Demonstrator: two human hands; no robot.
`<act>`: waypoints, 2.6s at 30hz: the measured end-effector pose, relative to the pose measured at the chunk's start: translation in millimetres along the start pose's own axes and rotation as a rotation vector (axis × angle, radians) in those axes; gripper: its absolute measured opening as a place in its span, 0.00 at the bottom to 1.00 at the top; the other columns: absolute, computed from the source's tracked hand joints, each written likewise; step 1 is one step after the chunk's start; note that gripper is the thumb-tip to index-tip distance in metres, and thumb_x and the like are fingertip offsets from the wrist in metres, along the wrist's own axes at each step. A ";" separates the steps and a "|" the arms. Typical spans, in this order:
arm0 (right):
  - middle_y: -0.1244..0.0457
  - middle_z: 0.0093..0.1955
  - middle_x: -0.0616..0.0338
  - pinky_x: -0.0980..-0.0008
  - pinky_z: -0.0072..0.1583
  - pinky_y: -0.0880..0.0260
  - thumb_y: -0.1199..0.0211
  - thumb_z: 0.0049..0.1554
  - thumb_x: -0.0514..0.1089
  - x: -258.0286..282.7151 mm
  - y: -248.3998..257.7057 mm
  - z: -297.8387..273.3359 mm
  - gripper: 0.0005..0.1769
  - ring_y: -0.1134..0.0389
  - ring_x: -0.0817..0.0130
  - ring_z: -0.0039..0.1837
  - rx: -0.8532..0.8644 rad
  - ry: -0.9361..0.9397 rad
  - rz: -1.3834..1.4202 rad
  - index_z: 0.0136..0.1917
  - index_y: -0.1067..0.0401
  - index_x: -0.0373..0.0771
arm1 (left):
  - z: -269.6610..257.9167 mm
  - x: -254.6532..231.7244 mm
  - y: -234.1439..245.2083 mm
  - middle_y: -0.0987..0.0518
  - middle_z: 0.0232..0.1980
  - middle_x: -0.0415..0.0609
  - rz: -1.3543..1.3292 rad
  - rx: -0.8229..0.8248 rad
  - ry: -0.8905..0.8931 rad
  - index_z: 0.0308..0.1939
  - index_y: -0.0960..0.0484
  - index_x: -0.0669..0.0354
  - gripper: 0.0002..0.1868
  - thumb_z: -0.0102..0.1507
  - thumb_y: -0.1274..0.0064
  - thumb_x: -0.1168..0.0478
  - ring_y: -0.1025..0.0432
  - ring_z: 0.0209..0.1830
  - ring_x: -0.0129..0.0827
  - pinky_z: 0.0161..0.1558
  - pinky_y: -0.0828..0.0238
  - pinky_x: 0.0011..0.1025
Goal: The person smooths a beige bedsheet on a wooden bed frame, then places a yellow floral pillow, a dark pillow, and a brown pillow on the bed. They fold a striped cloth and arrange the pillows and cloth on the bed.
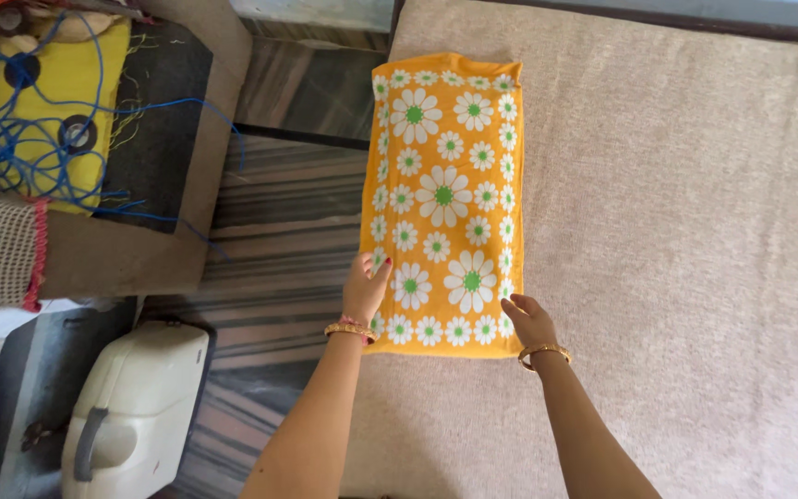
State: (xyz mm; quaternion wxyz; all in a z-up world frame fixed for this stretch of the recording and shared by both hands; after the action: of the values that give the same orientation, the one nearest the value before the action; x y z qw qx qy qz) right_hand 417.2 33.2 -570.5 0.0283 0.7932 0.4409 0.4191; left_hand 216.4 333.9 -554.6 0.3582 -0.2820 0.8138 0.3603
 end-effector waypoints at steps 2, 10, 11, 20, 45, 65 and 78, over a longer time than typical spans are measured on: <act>0.33 0.66 0.49 0.62 0.66 0.35 0.33 0.54 0.60 -2.3 -3.6 20.5 0.36 0.33 0.60 0.67 -0.024 -0.044 -0.028 0.70 0.30 0.40 | 17.7 3.6 -5.8 0.29 0.69 0.65 0.000 -0.009 -0.011 0.69 0.34 0.66 0.40 0.63 0.41 0.45 0.34 0.70 0.50 0.65 0.36 0.41; 0.39 0.70 0.45 0.61 0.67 0.36 0.31 0.52 0.64 -3.5 -27.8 85.9 0.51 0.36 0.58 0.69 0.026 0.042 0.160 0.77 0.45 0.35 | 60.9 -24.3 -27.2 0.23 0.62 0.60 -0.085 0.095 -0.005 0.72 0.39 0.64 0.45 0.58 0.38 0.46 0.24 0.59 0.43 0.59 0.28 0.37; 0.38 0.69 0.44 0.61 0.66 0.35 0.30 0.51 0.63 -1.1 -32.4 88.5 0.52 0.35 0.58 0.68 0.033 -0.004 0.222 0.77 0.47 0.35 | 60.8 -30.4 -30.5 0.22 0.62 0.59 -0.159 0.127 0.007 0.72 0.40 0.64 0.45 0.57 0.38 0.47 0.23 0.58 0.42 0.57 0.26 0.36; 0.29 0.57 0.49 0.64 0.54 0.23 0.25 0.47 0.48 135.3 -17.7 35.8 0.36 0.26 0.61 0.54 -0.022 0.055 0.531 0.66 0.31 0.34 | 42.6 -132.9 -23.8 0.15 0.48 0.52 -0.310 0.113 -0.123 0.58 0.23 0.65 0.29 0.57 0.33 0.56 0.20 0.41 0.31 0.43 0.23 0.28; 0.30 0.60 0.59 0.66 0.58 0.26 0.36 0.56 0.59 22.7 -84.1 -51.5 0.32 0.29 0.67 0.58 0.183 -0.111 0.001 0.68 0.29 0.42 | -77.2 151.6 41.1 0.19 0.53 0.66 0.417 -0.343 0.147 0.54 0.18 0.67 0.32 0.60 0.41 0.41 0.24 0.56 0.57 0.56 0.27 0.44; 0.30 0.50 0.66 0.72 0.52 0.30 0.36 0.56 0.53 -52.2 -205.0 -139.8 0.21 0.29 0.76 0.52 0.630 -0.055 -0.199 0.60 0.25 0.45 | -286.9 345.6 55.2 0.14 0.46 0.59 -0.020 -0.287 0.655 0.48 0.16 0.58 0.32 0.60 0.49 0.34 0.21 0.50 0.52 0.53 0.26 0.41; 0.29 0.47 0.62 0.67 0.48 0.31 0.32 0.54 0.54 -34.6 -289.4 -263.4 0.21 0.28 0.69 0.50 0.830 -0.049 -0.280 0.58 0.25 0.45 | -351.4 298.7 77.1 0.27 0.29 0.35 -0.984 -0.063 0.479 0.40 0.17 0.54 0.26 0.68 0.50 0.35 0.33 0.24 0.19 0.27 0.33 0.24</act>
State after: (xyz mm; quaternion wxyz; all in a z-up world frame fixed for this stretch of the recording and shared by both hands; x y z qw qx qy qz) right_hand 30.9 99.0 -542.2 -0.2258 0.6796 0.6745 0.1797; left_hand -146.9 41.7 -589.9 0.2808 -0.7140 0.6335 0.1000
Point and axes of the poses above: each hand's wrist, its own z-axis towards the middle knuckle, its own y-axis out of the back of the hand, x = y × z, the point moved 3 cm from there along z, towards the middle knuckle
